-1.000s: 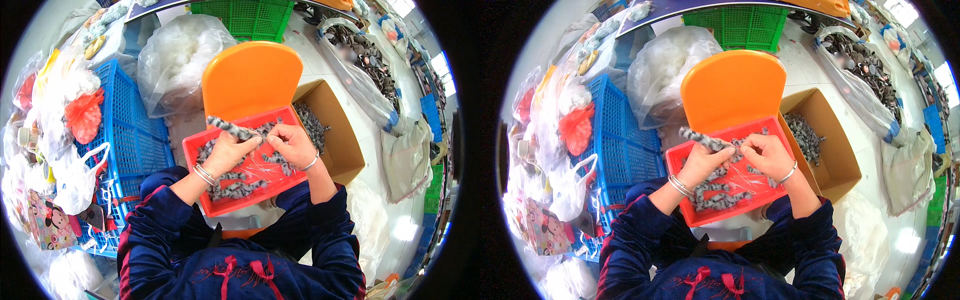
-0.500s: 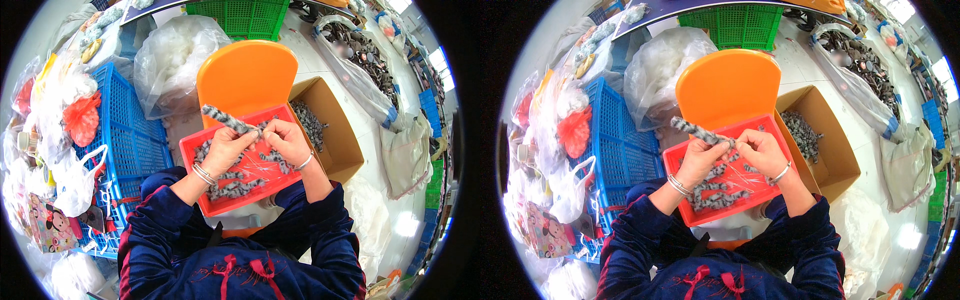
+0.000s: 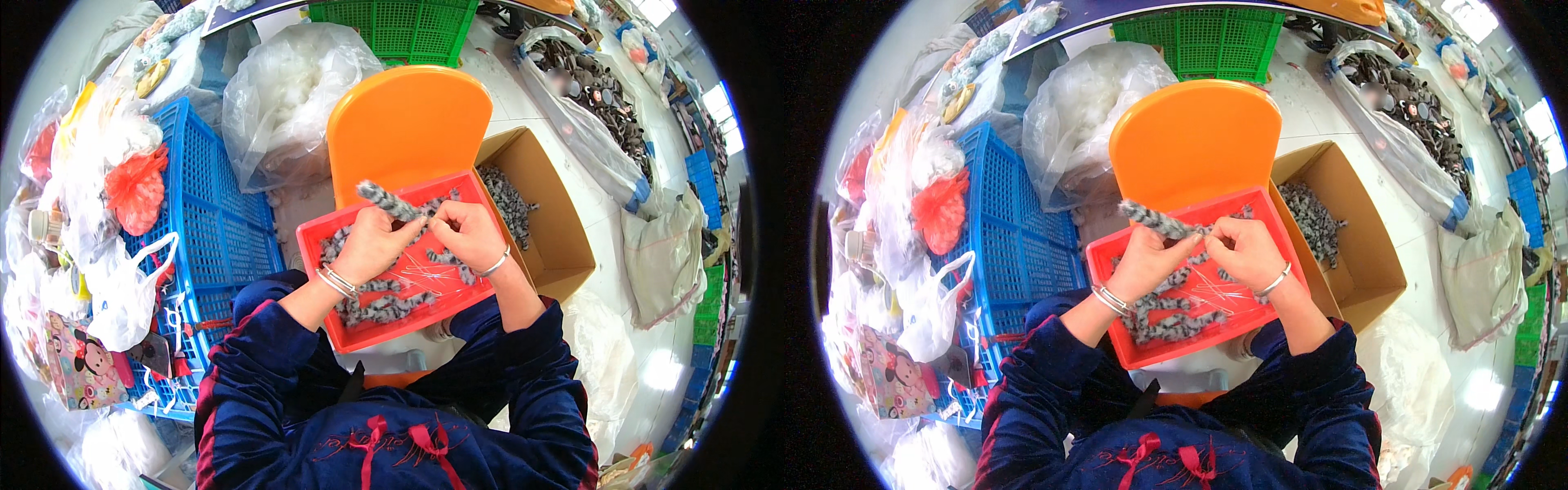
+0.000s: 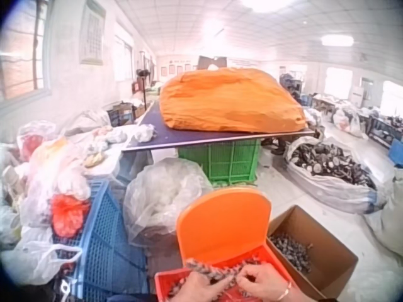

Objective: The person sits on an orange chair and repeatedly picks up small gray fuzzy items from a red tray, threading them onto thin metal rods. The person handles the items one at a time, inserting the rod through the center of each item and placing the assembled pieces back into the tray.

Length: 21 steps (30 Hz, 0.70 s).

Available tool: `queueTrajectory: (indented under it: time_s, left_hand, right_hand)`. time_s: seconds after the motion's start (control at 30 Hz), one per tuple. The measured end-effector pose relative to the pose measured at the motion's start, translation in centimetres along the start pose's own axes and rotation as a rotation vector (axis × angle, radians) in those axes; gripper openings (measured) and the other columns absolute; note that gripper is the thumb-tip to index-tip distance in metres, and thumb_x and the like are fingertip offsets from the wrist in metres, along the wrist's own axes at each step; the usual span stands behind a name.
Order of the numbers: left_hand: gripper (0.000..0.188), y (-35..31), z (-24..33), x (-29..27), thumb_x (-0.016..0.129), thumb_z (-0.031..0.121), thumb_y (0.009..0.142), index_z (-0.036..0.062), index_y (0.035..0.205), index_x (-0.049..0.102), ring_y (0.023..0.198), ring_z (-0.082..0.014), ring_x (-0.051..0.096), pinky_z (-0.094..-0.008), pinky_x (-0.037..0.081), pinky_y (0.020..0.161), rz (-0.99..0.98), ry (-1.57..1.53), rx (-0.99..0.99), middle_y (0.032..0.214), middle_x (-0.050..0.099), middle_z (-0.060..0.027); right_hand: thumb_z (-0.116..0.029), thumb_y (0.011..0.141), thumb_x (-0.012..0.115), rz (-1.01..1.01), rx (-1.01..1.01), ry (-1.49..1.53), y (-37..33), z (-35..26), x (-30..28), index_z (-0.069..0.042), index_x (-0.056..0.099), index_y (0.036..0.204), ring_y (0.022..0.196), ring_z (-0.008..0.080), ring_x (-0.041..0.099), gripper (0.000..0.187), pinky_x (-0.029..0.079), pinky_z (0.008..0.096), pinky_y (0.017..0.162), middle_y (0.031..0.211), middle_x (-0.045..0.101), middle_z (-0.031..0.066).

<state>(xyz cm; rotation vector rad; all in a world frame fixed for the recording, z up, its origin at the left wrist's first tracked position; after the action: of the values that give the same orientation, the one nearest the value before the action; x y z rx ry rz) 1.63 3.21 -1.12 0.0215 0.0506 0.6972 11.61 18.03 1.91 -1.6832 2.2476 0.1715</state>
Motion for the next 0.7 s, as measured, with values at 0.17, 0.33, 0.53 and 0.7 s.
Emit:
queueTrajectory:
  time_s: [0.17,0.33,0.53,0.7]
  left_hand:
    - [0.019,-0.4,0.4,0.5,0.065,0.015,0.086,-0.0037,0.086,0.064,0.066,-0.0342,0.062,-0.0376,0.047,0.058,0.024,0.389,0.017,0.076,0.064,-0.0233]
    - [0.02,-0.6,1.6,0.8,0.061,0.016,0.089,-0.0039,0.085,0.064,0.065,-0.0331,0.062,-0.0391,0.047,0.059,0.058,0.392,0.114,0.074,0.06,-0.0239]
    - [0.023,0.0,2.2,0.6,0.056,0.013,0.095,-0.005,0.084,0.064,0.087,-0.0132,0.06,-0.0311,0.048,0.078,0.048,-0.095,0.001,0.093,0.065,-0.0118]
    - [0.023,0.4,0.6,0.9,0.049,0.01,0.097,-0.0051,0.09,0.065,0.092,-0.0117,0.061,-0.0284,0.049,0.081,0.017,-0.164,0.161,0.105,0.066,-0.0093]
  right_hand:
    - [-0.012,0.083,0.065,0.12,-0.099,-0.308,0.0,0.2,0.7,0.0,0.057,0.072,0.053,0.0113,0.052,0.018,0.043,0.0299,0.05,0.059,0.056,0.0107]
    - [-0.022,0.087,0.063,0.24,-0.228,-0.501,0.1,0.3,1.4,-0.001,0.057,0.071,0.052,0.0131,0.053,0.027,0.043,0.0318,0.049,0.058,0.053,0.0124]
    - [-0.044,0.102,0.041,-0.053,0.179,0.424,0.3,1.5,-0.1,-0.001,0.064,0.084,0.056,0.0065,0.044,0.052,0.036,0.0217,0.049,0.067,0.054,0.0009]
    - [-0.045,0.103,0.04,-0.127,0.162,0.63,0.3,0.8,1.8,0.0,0.06,0.104,0.058,0.0063,0.042,0.05,0.033,0.0212,0.049,0.073,0.053,0.0017]
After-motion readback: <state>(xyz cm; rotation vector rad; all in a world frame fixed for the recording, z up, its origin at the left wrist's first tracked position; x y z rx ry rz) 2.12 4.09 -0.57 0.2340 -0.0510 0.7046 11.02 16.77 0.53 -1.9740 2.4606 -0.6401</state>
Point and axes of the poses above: each hand's wrist, its own y-axis towards the middle knuckle, its own x-axis out of the palm, z = x × y, the point moved 2 cm from there along y, towards the middle knuckle
